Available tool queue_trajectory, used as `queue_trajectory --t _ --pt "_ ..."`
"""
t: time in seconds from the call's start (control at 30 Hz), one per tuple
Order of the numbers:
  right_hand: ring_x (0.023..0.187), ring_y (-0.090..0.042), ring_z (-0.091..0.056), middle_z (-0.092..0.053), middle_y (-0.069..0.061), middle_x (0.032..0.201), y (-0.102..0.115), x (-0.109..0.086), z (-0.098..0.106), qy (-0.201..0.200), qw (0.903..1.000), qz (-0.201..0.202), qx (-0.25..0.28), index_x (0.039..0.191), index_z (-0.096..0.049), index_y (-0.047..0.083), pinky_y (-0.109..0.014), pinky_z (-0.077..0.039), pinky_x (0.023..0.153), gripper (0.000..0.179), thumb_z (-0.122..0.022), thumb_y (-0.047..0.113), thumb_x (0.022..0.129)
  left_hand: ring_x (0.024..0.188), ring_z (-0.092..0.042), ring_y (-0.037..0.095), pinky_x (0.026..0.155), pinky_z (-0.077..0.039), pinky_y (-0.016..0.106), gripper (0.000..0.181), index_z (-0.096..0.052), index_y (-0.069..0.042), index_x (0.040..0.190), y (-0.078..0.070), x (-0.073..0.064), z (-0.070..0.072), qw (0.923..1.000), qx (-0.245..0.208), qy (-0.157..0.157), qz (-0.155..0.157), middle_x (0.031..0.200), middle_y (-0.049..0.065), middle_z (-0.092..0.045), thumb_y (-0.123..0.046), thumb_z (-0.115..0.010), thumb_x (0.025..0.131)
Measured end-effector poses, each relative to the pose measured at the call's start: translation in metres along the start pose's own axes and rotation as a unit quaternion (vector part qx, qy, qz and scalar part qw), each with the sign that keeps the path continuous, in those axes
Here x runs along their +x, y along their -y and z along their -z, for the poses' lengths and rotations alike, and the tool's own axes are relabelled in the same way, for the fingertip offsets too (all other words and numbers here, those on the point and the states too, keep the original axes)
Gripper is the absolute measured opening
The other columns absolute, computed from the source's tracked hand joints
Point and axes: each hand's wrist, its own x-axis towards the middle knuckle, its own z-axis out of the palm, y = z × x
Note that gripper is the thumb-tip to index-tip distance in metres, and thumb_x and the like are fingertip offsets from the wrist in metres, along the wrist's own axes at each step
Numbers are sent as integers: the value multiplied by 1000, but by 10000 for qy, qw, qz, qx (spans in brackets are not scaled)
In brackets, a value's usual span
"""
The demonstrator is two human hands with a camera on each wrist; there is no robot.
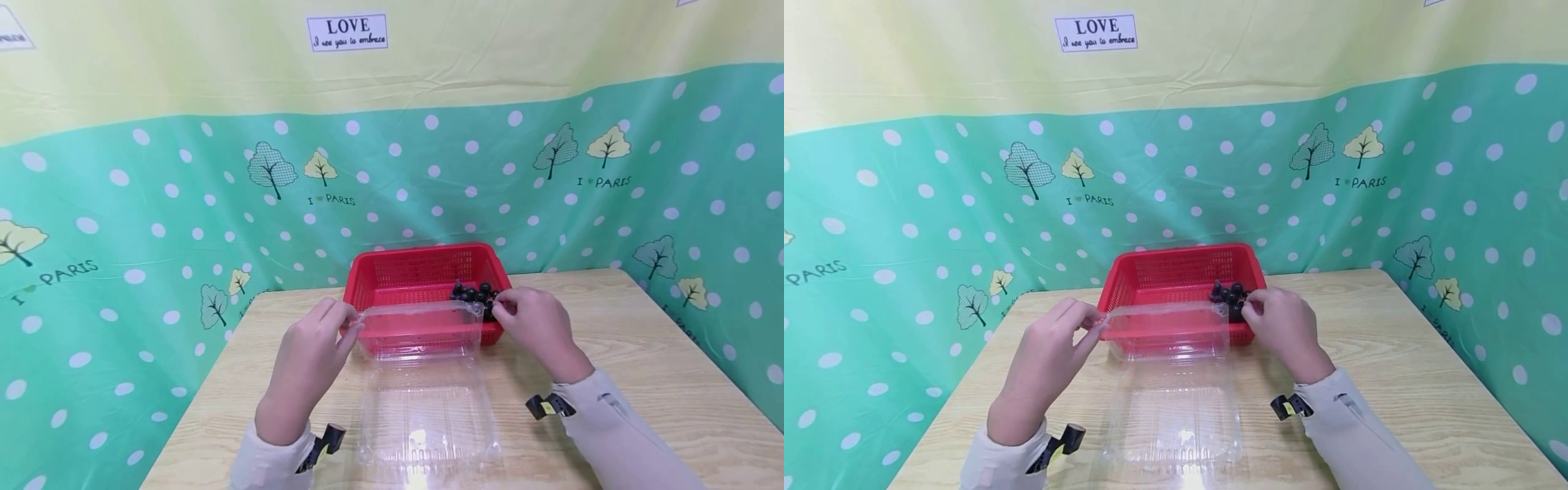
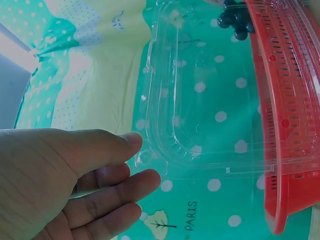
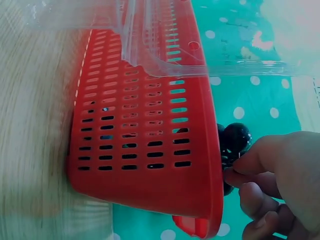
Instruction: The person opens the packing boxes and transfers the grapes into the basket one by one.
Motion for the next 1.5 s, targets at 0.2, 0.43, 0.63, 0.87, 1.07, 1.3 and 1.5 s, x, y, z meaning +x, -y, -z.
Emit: queue_trajectory --t 0.2,0.43,0.63,0.87,1.07,1.3,1.5 --pt "62 -19 -52 -69 -6 82 -2 1 -3 393 9987 -321 -27 98 -81 12 -30 -35 49 18 -68 23 91 75 -71 17 69 -62 29 26 -71 -8 94 0 0 0 10000 57 -8 -33 90 6 -70 -12 -91 78" --pt "71 -22 -55 -69 -11 93 -7 0 -8 850 9947 -578 2 105 -81 11 -30 -40 53 20 -70 22 92 76 -72 18 70 -62 30 27 -72 -8 95 0 1 1 10000 55 52 2 91 6 -70 -12 -91 77" --pt "74 -23 -55 -67 -11 93 -7 0 -12 861 9950 -496 25 104 -81 11 -31 -43 57 19 -70 21 93 76 -72 18 71 -62 31 26 -71 -9 93 0 0 1 10000 18 46 19 91 5 -69 -11 -91 77" --pt "83 -24 -60 -68 -9 100 -3 4 -15 630 9975 75 300 101 -79 11 -41 -54 70 15 -70 23 96 72 -70 17 71 -62 30 26 -72 -9 93 0 1 2 9999 114 44 3 91 5 -69 -12 -92 76" --pt "84 -22 -59 -66 -6 98 -2 1 -18 842 9960 183 219 104 -79 11 -42 -56 73 17 -72 24 96 71 -70 16 69 -62 29 26 -72 -9 92 0 0 1 10000 59 41 -6 90 4 -69 -12 -92 77" --pt "87 -23 -59 -66 -6 97 -2 0 -19 892 9957 207 114 102 -79 10 -44 -56 75 18 -70 24 95 70 -70 16 67 -61 28 24 -72 -9 92 1 0 1 10000 65 28 -46 89 3 -69 -11 -91 78" --pt "88 -24 -59 -67 -5 97 -1 0 -19 981 9950 167 93 100 -79 11 -43 -55 76 18 -68 25 96 69 -70 16 64 -60 28 23 -73 -9 93 1 0 2 10000 67 14 -41 89 3 -69 -11 -91 77"
